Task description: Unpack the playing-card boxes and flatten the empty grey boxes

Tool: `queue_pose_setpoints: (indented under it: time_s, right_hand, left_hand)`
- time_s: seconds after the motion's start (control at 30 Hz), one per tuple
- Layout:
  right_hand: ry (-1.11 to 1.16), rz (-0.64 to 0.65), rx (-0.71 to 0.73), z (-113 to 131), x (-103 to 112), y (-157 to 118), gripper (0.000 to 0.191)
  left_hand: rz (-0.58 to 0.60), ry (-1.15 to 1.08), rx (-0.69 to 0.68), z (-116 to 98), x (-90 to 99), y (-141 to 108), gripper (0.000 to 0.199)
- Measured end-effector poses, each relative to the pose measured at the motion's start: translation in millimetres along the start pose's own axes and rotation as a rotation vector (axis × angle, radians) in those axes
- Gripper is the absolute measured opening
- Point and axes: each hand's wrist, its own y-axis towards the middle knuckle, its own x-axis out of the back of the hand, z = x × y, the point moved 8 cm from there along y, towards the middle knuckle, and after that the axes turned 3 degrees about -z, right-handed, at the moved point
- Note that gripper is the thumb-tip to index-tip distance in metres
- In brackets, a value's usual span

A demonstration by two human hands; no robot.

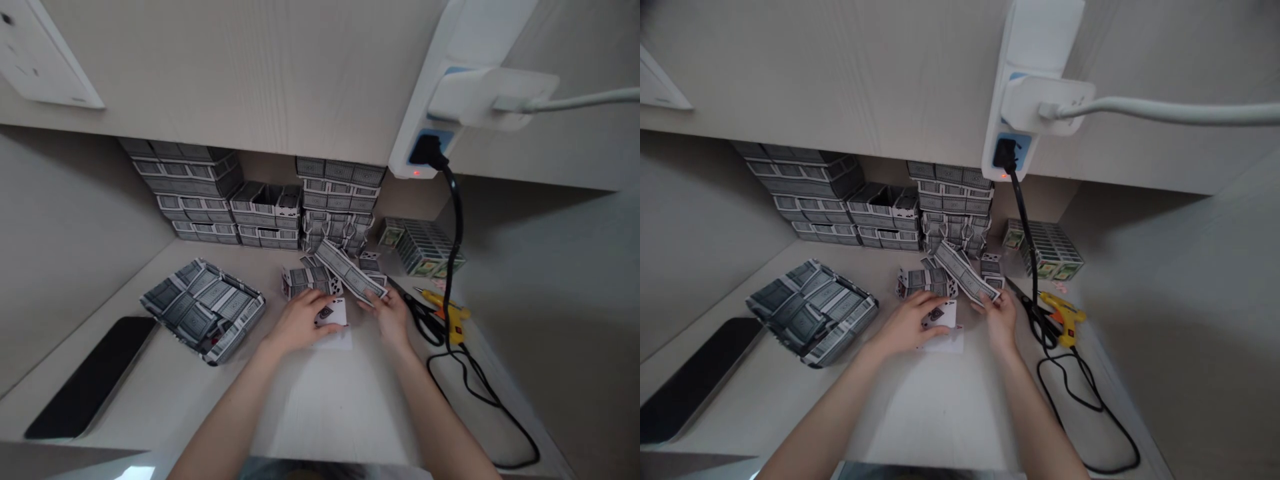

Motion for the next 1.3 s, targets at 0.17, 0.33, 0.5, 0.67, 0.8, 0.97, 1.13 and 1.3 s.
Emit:
queue_pose_setpoints:
  time_s: [0.17, 0.33, 0.5, 0.67, 0.8, 0.97, 1.13, 1.3]
  right_hand:
    - [-0.027, 0.023, 0.053, 5.0, -4.0, -2.6, 0.028]
    - [-0.107, 0.071, 0.173, 18.7, -12.0, -12.6, 0.020]
    - [-0.232, 0.346, 0.415, 35.4, -43.6, -42.5, 0.004]
    - [-0.261, 0.757, 0.555, 44.6, -78.8, -82.8, 0.013]
    - [-0.275, 1.011, 0.388, 35.7, -89.1, -100.8, 0.020]
    - [-0.240, 0.634, 0.201, 19.5, -66.3, -68.4, 0.027]
    - [-0.163, 0.443, 0.228, 27.7, -52.9, -47.0, 0.069]
    - [-0.191, 0.452, 0.205, 30.7, -51.7, -42.6, 0.053]
  left_hand:
    - [0.079, 0.068, -0.015, -0.3, -5.2, -1.2, 0.055]
    - [-0.033, -0.058, 0.064, 8.8, -0.1, -0.1, 0.047]
    - [-0.352, -0.751, 0.351, 44.3, 2.4, -0.4, 0.056]
    - [-0.563, -1.338, 0.529, 59.1, 9.1, -2.5, 0.053]
    - [-0.529, -1.429, 0.601, 59.3, 18.2, -5.1, 0.045]
    - [-0.176, -1.455, 0.652, 38.2, -2.3, -4.4, 0.042]
    - [0.123, -1.425, 0.722, 19.2, -27.4, -11.5, 0.040]
    - [0.418, -1.326, 0.801, 10.4, -47.2, -24.8, 0.035]
